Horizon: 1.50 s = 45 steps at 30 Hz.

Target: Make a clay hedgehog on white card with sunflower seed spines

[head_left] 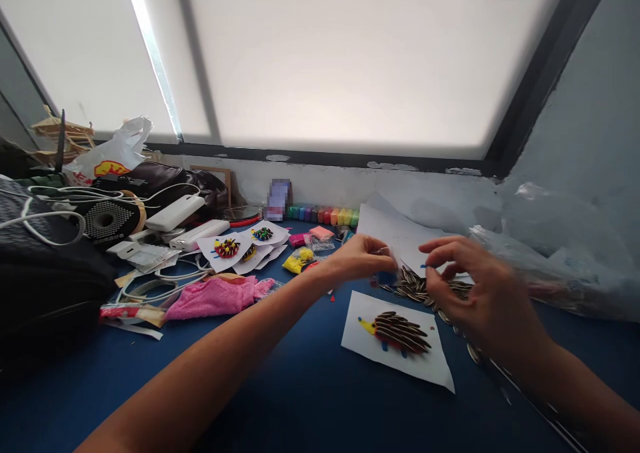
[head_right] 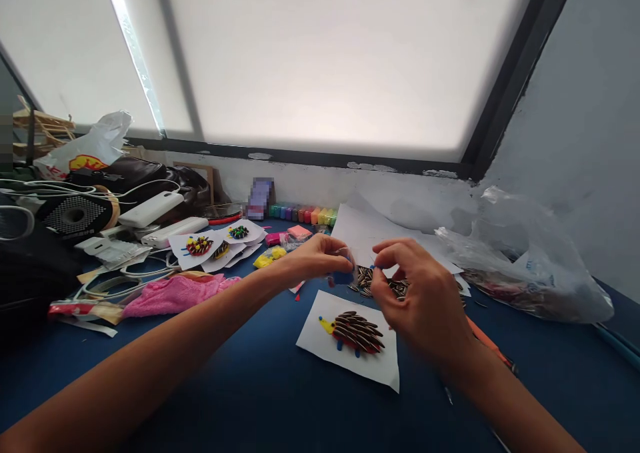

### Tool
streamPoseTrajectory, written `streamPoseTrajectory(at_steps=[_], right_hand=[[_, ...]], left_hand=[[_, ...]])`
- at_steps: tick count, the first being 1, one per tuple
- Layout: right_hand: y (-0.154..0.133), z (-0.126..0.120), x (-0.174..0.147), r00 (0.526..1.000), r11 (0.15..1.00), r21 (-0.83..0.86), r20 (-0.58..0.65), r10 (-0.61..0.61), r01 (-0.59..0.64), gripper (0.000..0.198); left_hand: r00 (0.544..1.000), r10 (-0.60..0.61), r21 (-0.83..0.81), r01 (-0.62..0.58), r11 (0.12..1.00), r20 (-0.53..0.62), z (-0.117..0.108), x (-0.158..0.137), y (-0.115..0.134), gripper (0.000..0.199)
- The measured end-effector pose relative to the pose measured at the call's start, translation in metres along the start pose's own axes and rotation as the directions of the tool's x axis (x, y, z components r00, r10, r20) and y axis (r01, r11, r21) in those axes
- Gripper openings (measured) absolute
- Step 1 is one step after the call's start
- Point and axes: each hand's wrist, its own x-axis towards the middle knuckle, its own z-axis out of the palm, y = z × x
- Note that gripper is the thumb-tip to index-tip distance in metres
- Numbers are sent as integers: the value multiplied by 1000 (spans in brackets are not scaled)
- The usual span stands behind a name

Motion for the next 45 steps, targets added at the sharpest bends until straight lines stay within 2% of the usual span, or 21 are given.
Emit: streamPoseTrajectory(at_steps=[2,3,6,8,11,15,16,17,18,19,20,21,23,25,27,29,32,35,39,43,45], right_hand=[[-2,-4,2,997,995,72,-24,78,-76,15],[-2,-6,3,995,989,109,-19,101,-98,15],[-4,-9,3,986,968,196,85,144,-158,13],[-5,-10,2,956,943,216,207,209,-253,17],[-5,-10,4,905,895,265,333,265,-360,20],[-2,-7,7,878,832,358,387,281,-423,28],[-1,-6,7,875,824,364,390,287,-433,30],[0,-5,7,876,821,370,384,291,-434,31],[1,-4,7,884,821,378,364,292,-427,31],[2,-3,6,896,824,389,335,290,-412,31],[2,-3,5,909,827,402,303,285,-393,31],[2,-3,5,922,832,414,272,275,-370,30],[2,-3,4,941,848,420,233,244,-324,29],[1,-4,4,950,861,410,212,231,-301,29],[1,-5,4,953,871,393,190,236,-294,32],[1,-5,4,960,896,351,166,224,-270,34],[3,-3,2,986,965,220,110,123,-145,32],[4,-1,2,998,988,148,56,42,-50,34],[2,-1,3,994,976,191,42,102,-108,41],[0,-3,4,961,934,248,166,221,-258,42],[0,-3,4,947,926,245,215,238,-288,41]], left_hand=[[998,-9,159,19,987,-68,-8,2,-7,18],[996,-17,246,39,969,-92,-12,3,-11,28],[990,-1,562,83,823,-144,-20,5,-27,33],[986,14,666,101,739,-165,-21,6,-35,31],[976,63,735,114,669,-208,-20,5,-40,40],[946,251,847,42,530,-204,-13,1,-27,51],[924,328,869,10,495,-198,-9,-1,-21,48],[894,397,867,-20,498,-208,-6,-2,-14,42],[872,440,836,-68,545,-216,-2,-3,-7,35],[868,438,763,-115,636,-234,2,-4,-1,28],[898,368,636,-141,759,-240,6,-5,5,21],[952,253,465,-148,873,-173,10,-5,9,23],[993,109,154,-102,983,-37,14,-6,12,29],[998,47,-57,-44,997,50,16,-6,11,31],[996,38,-173,-24,985,79,15,-6,8,31],[994,51,-246,-25,969,100,14,-6,5,33],[978,75,-329,-7,944,194,13,-6,4,39],[955,76,-398,47,916,288,15,-6,6,45],[944,82,-415,61,908,318,18,-7,8,42],[962,91,-397,20,918,258,20,-8,7,32],[977,81,-397,5,918,199,20,-8,8,28]])
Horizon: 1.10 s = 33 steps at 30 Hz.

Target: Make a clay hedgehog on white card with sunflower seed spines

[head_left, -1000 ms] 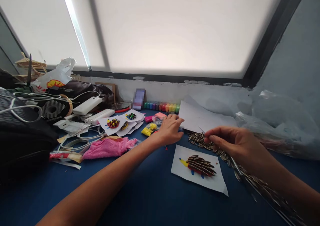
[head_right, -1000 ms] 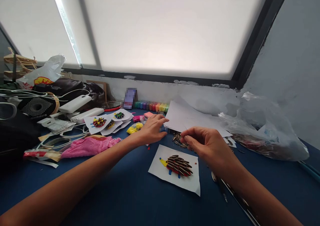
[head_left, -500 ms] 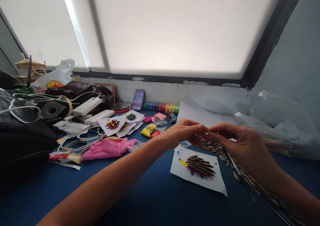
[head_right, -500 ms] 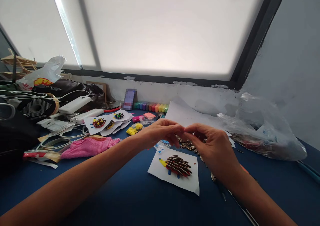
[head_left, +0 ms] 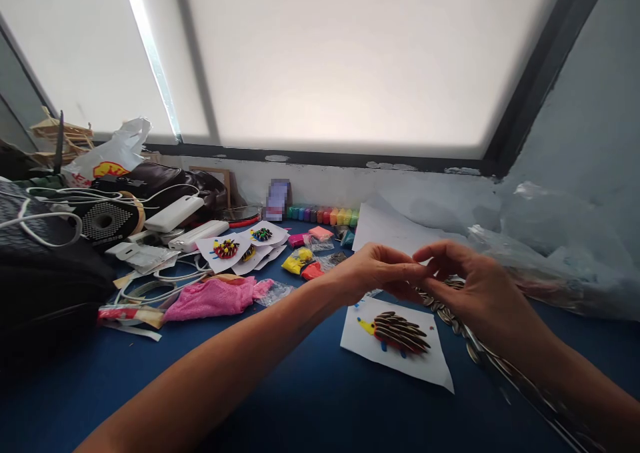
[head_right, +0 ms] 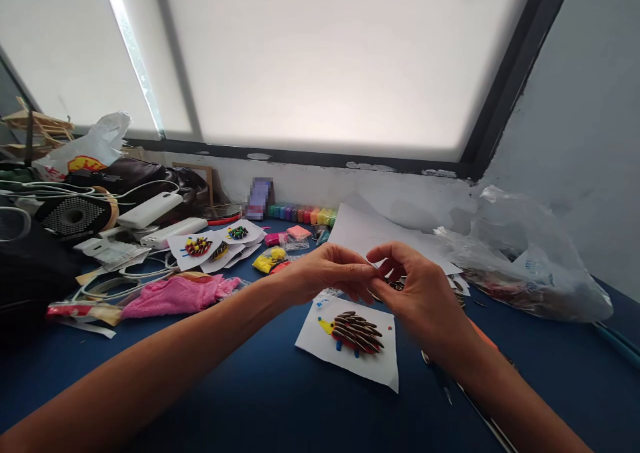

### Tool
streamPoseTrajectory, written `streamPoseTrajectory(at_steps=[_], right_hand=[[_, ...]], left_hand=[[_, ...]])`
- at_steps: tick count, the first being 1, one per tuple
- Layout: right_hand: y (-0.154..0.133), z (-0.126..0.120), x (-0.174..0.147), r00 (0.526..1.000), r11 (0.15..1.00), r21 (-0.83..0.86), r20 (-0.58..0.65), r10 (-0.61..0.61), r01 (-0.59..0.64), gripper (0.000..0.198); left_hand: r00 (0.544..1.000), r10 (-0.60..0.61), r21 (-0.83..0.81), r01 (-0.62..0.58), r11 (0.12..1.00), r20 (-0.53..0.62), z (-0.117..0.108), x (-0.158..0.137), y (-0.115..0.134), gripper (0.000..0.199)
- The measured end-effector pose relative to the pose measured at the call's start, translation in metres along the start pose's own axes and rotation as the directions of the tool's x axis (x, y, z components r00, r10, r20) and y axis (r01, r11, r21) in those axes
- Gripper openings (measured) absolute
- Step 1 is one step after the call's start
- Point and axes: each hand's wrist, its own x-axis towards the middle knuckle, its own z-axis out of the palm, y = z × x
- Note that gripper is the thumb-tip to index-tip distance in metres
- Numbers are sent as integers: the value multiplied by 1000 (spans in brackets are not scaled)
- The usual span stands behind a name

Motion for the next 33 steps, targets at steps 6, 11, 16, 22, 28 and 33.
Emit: streamPoseTrajectory(at_steps=[6,11,16,22,28,33], right_hand=[[3,-3,1,1000,1000,-30,-12,-7,7,42],[3,-3,2,999,999,-49,-29,18,-20,44],[3,-3,3,999,1000,-2,19,31,-31,45],[4,-2,3,997,997,58,50,54,-57,43],[8,-4,4,978,956,250,181,107,-151,46],[8,-4,4,971,949,280,223,80,-143,42]], left_hand=[[976,37,-4,-38,999,-213,-7,1,5,25],[982,11,-1,-11,1000,-187,-12,3,-2,41],[992,19,-5,-19,1000,-123,-9,2,-7,37],[996,-26,12,27,1000,-88,-11,1,-12,31],[996,-86,-32,87,996,24,-3,-2,-8,34],[993,-96,-144,106,984,74,2,-2,-5,34]])
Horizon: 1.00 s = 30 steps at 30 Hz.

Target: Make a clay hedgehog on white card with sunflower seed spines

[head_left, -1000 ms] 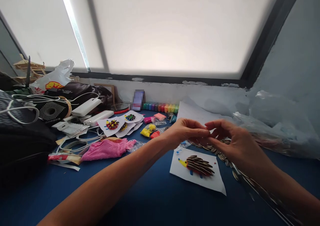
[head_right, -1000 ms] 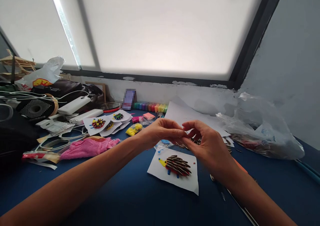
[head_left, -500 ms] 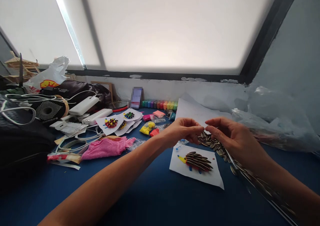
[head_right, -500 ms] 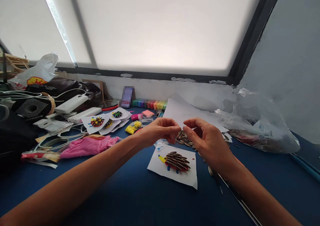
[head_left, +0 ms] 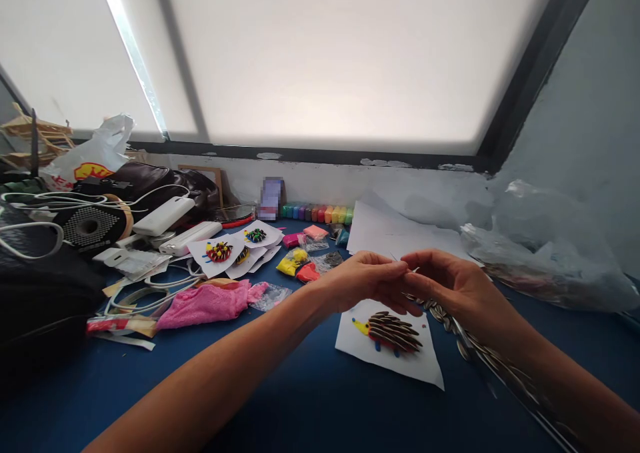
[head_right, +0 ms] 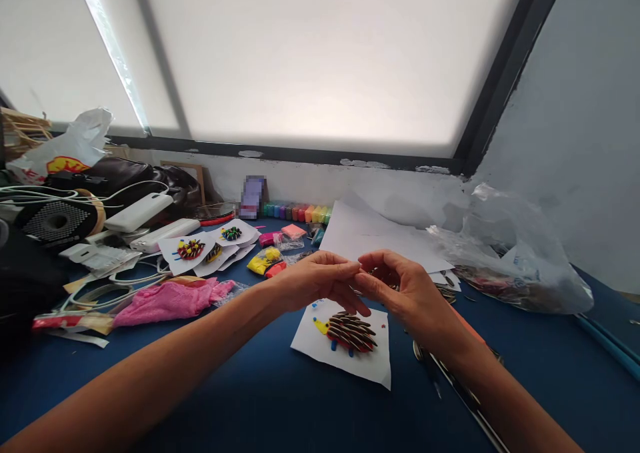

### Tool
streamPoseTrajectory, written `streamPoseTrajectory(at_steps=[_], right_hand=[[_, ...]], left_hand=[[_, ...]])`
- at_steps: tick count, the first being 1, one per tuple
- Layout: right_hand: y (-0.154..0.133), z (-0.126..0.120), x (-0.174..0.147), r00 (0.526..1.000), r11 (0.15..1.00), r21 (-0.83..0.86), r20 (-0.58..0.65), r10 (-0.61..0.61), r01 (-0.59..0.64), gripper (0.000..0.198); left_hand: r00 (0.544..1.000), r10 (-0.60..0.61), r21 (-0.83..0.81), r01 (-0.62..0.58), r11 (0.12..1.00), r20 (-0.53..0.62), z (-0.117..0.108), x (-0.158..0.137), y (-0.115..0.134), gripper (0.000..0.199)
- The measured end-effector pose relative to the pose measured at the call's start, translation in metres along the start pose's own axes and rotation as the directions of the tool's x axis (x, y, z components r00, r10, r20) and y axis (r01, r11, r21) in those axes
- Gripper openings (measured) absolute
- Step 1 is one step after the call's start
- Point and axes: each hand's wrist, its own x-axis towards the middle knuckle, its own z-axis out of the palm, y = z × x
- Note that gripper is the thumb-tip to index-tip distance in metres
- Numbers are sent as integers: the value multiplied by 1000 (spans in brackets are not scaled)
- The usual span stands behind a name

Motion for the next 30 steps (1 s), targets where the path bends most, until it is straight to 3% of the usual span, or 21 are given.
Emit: streamPoseTrajectory(at_steps=[5,9,12,17,21,25,30], right_hand=[[-1,2,-1,990,974,-215,-99,-96,73,41],[-1,-5,-1,983,950,-309,-151,-100,49,45],[-1,-7,0,989,945,-326,-129,-70,24,46],[3,-4,1,989,945,-323,-117,-89,46,42],[8,-6,2,992,958,-287,-120,-39,3,43],[8,-4,1,996,948,-312,-49,-79,59,32],[5,-4,1,988,955,-296,-141,-63,18,44]], left_hand=[[993,13,-133,2,991,117,2,4,-3,51],[995,24,-134,-11,991,99,-2,3,0,56],[997,42,-93,-35,995,66,-3,1,0,55],[999,-19,-77,22,997,45,2,1,-5,54],[1000,21,-75,-22,997,-13,-2,1,-2,54],[1000,13,-19,-13,1000,16,-4,0,-3,56],[1000,15,-48,-15,999,4,-2,1,-3,52]])
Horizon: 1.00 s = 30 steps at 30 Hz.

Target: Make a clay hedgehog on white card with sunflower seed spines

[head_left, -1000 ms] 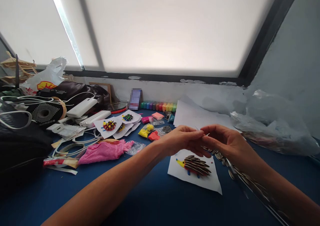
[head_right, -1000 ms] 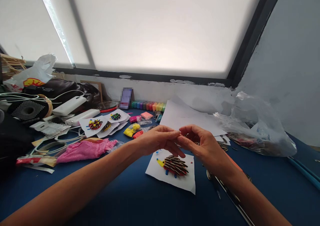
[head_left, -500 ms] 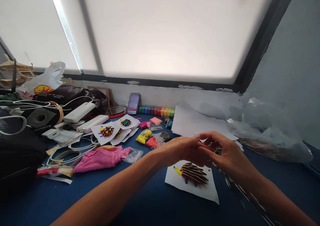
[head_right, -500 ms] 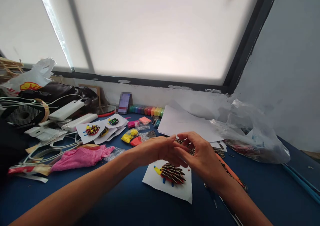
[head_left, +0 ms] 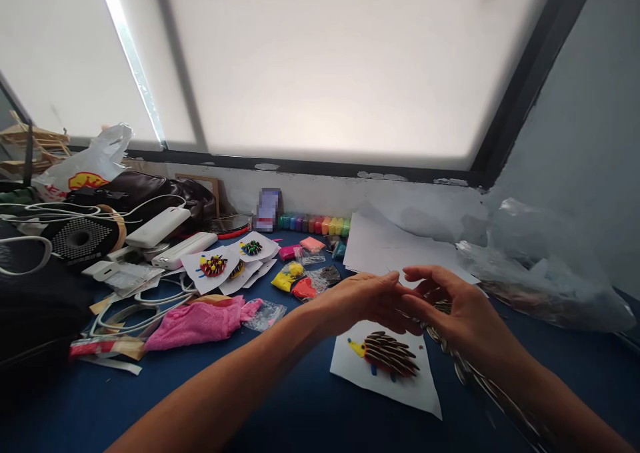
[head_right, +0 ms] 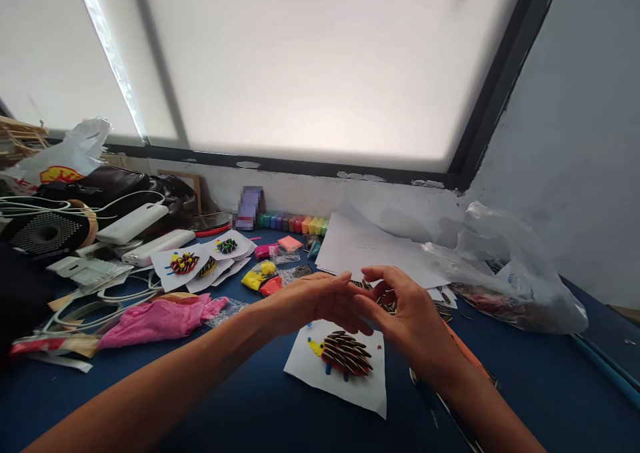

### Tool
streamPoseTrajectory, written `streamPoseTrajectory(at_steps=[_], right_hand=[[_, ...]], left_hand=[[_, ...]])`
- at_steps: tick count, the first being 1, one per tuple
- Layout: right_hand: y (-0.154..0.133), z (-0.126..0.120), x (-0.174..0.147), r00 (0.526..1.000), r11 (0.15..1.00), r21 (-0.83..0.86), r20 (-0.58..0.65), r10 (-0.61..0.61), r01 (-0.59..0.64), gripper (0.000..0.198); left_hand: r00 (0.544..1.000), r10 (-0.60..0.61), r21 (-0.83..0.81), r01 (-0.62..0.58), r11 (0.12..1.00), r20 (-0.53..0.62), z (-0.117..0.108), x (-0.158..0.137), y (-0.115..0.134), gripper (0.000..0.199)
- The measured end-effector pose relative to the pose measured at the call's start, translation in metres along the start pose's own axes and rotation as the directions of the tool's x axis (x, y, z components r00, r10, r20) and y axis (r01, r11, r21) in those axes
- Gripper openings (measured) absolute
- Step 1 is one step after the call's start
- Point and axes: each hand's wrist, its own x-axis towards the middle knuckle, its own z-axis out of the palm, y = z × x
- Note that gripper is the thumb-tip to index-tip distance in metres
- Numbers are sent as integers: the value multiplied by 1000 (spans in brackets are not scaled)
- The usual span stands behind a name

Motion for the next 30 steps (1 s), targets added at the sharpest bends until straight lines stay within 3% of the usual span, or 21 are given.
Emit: streamPoseTrajectory(at_steps=[3,8,14,19,24,30], right_hand=[[-1,-3,0,999,999,21,-9,42,-42,48],[-7,-4,0,998,997,54,32,52,-54,50],[-9,-5,-1,994,990,103,62,93,-100,49],[-4,-1,-2,997,993,99,-37,63,-59,36],[-2,4,-3,999,994,110,-47,24,-18,33],[1,8,-1,990,956,280,126,59,-92,36]], left_hand=[[999,24,-20,-24,999,-21,-2,-1,5,51],[999,30,105,-27,994,-25,-5,-4,7,39],[987,67,96,-53,994,-149,-6,-3,4,32],[971,47,106,-22,994,-236,-7,-2,7,43],[978,40,106,-19,994,-203,-8,-1,5,43],[995,47,209,-28,978,-86,-6,-5,4,37]])
